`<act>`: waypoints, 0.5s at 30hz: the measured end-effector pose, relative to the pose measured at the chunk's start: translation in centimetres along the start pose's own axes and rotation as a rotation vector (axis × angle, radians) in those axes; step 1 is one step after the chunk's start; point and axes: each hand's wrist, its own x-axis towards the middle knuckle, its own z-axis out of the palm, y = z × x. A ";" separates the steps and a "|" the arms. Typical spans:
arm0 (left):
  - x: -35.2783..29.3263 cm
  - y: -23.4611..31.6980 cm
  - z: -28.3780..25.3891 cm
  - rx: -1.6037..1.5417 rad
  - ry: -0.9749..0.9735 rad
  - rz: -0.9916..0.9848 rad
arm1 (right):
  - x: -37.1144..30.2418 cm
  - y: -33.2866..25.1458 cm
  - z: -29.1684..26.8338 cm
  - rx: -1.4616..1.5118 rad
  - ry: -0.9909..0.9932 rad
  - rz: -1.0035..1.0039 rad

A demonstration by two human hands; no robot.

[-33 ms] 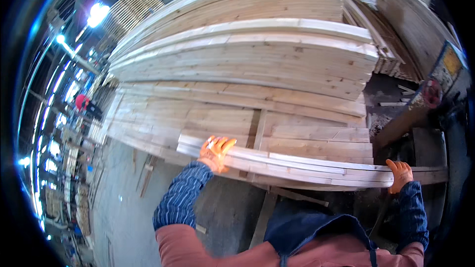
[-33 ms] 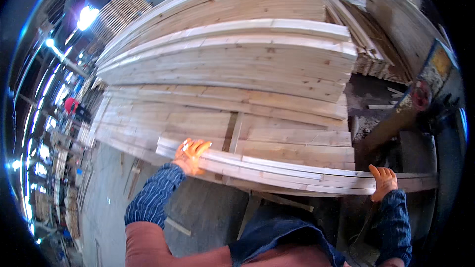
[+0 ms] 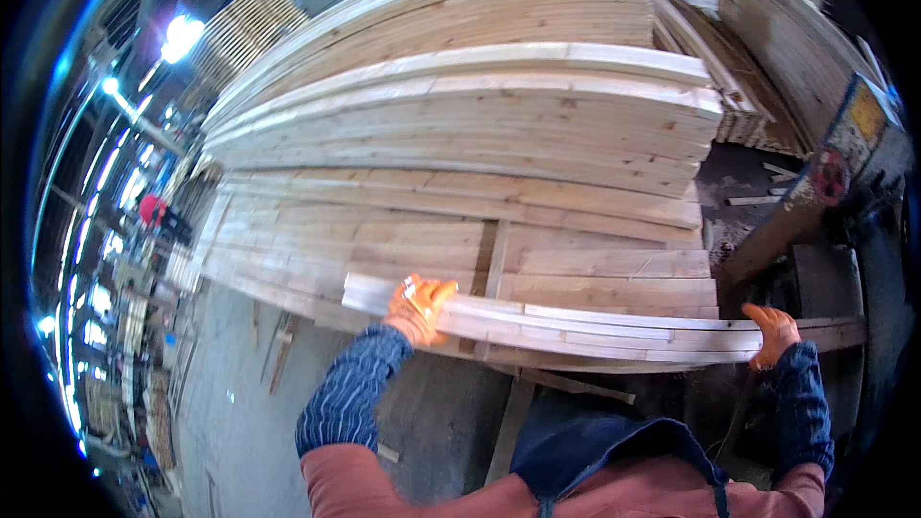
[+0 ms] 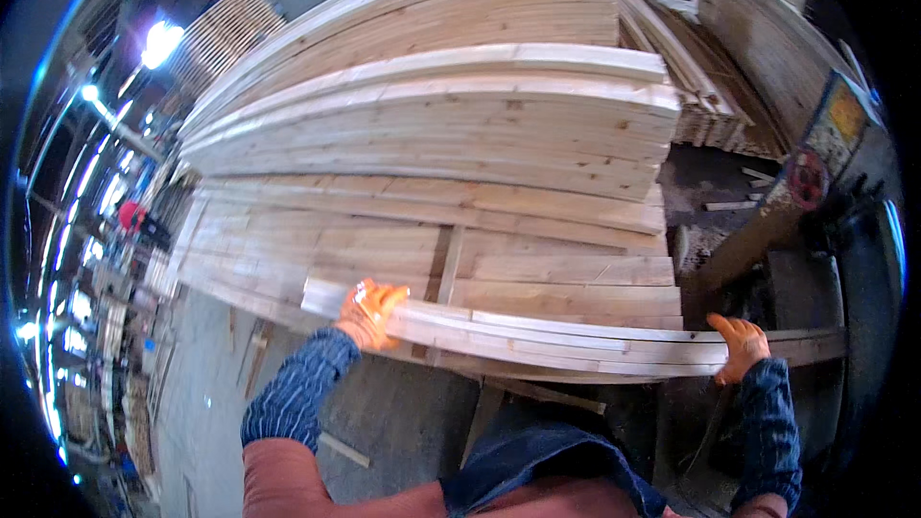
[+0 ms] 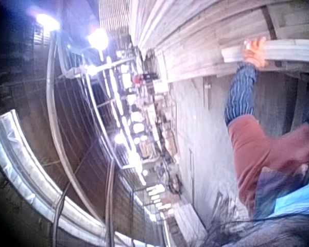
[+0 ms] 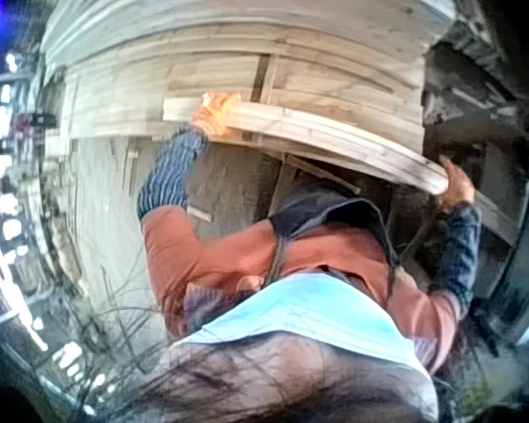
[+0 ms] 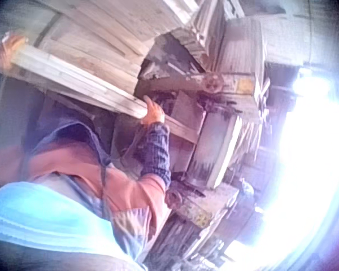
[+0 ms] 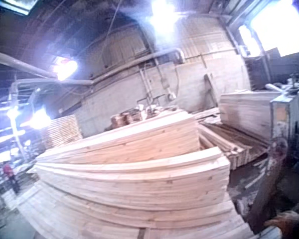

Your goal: The person uses a large wrench to tighten clamps on a wooden panel, then carries the panel to a machine and feeds long wooden strips into the rollers.

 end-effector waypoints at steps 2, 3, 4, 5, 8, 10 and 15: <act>2.6 2.8 -0.4 -0.034 0.078 0.084 | 2.5 1.9 -0.1 0.665 0.295 -0.103; 3.3 4.3 -0.9 -0.049 0.069 0.076 | 4.5 0.9 -2.0 0.878 0.401 -0.170; 4.1 6.0 -2.2 -0.036 0.052 0.105 | 7.0 0.6 -3.2 1.086 0.559 -0.250; 4.2 6.2 -0.4 0.008 0.116 0.160 | 10.4 0.4 -4.9 1.204 0.707 -0.404; 5.5 9.9 -2.7 -0.069 -0.047 0.203 | 15.2 -6.2 -15.1 1.397 0.723 -0.138; 6.0 10.5 -1.1 -0.265 0.076 0.336 | 18.3 -8.7 -19.4 1.406 0.706 -0.012; 9.8 7.2 -3.2 -0.754 0.064 0.363 | 25.3 -8.4 -20.8 1.515 0.629 0.022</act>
